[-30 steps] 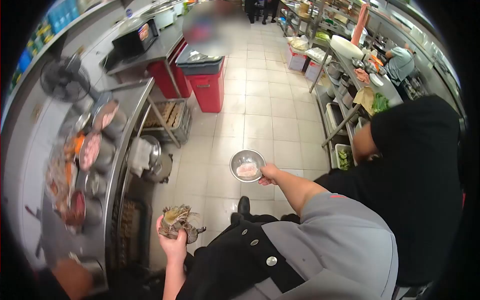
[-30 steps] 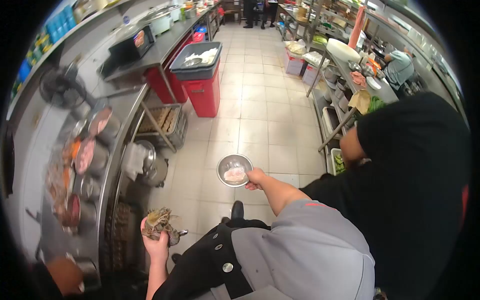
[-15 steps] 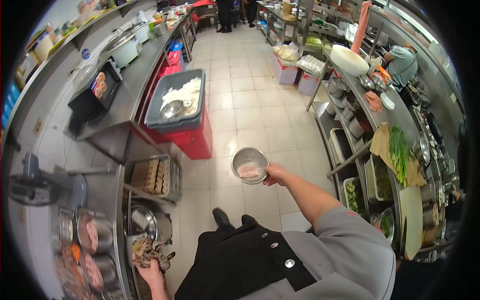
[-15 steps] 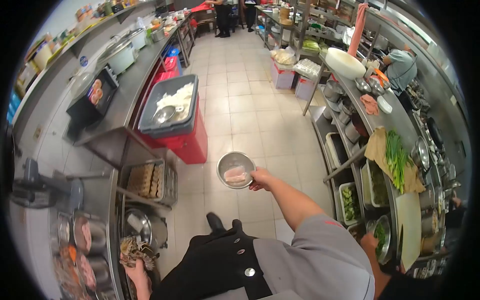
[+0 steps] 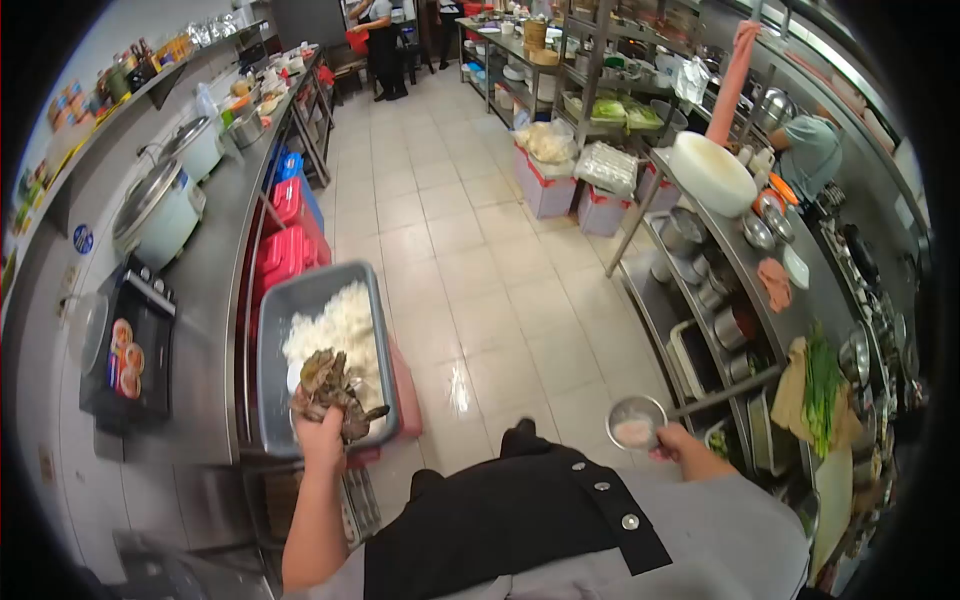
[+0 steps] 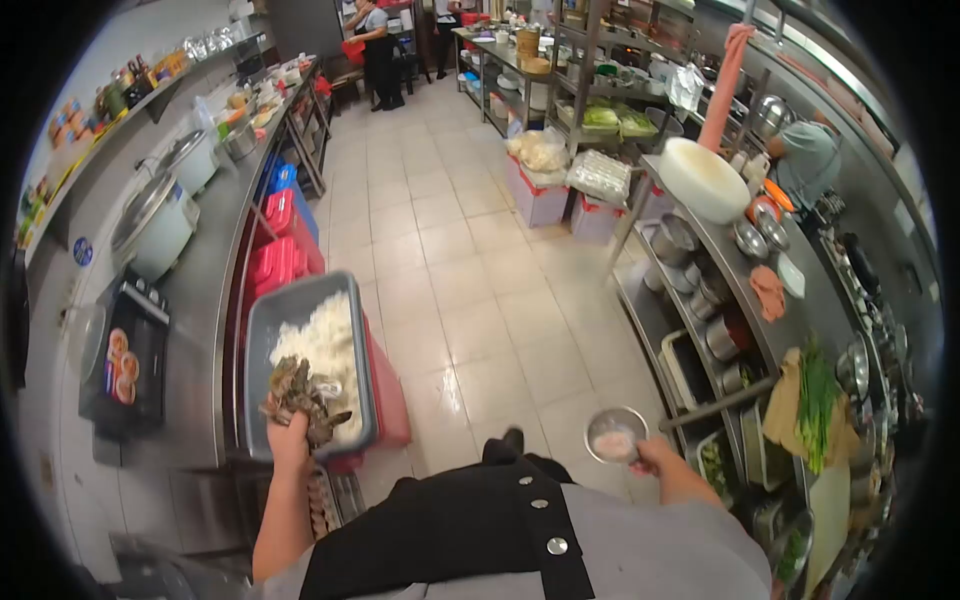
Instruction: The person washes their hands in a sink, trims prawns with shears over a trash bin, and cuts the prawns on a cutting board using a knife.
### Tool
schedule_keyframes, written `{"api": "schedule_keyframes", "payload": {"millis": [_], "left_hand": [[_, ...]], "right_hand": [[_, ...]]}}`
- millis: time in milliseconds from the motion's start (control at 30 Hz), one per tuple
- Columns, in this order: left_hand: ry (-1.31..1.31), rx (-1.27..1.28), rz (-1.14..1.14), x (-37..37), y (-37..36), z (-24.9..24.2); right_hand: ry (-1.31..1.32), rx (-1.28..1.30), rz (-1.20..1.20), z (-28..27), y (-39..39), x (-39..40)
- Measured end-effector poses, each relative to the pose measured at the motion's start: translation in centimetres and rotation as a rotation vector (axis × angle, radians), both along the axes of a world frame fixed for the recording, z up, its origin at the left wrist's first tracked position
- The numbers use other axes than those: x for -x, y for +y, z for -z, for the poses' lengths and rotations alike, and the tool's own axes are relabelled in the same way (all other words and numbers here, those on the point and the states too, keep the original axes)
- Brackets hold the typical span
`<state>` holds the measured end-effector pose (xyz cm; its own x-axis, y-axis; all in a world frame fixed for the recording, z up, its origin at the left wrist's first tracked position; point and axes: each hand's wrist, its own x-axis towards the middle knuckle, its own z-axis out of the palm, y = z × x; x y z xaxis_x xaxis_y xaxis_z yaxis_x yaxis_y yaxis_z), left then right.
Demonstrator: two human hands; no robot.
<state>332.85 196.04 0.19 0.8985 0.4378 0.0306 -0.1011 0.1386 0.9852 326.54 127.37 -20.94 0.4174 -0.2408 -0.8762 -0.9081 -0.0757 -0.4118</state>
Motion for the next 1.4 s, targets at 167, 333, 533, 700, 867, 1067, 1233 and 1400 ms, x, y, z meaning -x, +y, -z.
{"api": "schedule_keyframes", "payload": {"millis": [167,333,533,700,867,1067,1233,1400], "left_hand": [[-0.073,0.218,0.093,-19.2,-3.0,-1.9],[0.044,0.256,0.071,-32.0,-4.0,-2.4],[0.014,0.16,0.003,-45.4,-1.9,-1.3],[0.059,0.108,0.061,-60.4,3.0,1.6],[0.032,0.124,0.143,-83.9,3.9,-1.3],[-0.064,0.182,0.273,-107.6,4.0,-4.9],[-0.053,0.262,0.242,-123.2,6.2,-5.9],[0.021,0.197,-0.009,-133.8,9.3,-4.2]], "right_hand": [[0.019,0.048,0.099,1.6,-2.0,-9.4],[-0.036,-0.073,0.133,2.0,-1.2,-28.8],[-0.216,-0.208,0.005,-0.9,3.8,-56.2],[-0.214,-0.255,-0.047,-1.4,7.0,-73.7],[-0.104,-0.049,0.024,-4.0,9.0,-86.7],[0.032,-0.027,0.11,-2.8,7.3,-97.9],[0.143,0.0,0.076,0.8,6.6,-113.0],[0.083,-0.036,0.011,2.5,8.8,-134.9]]}}
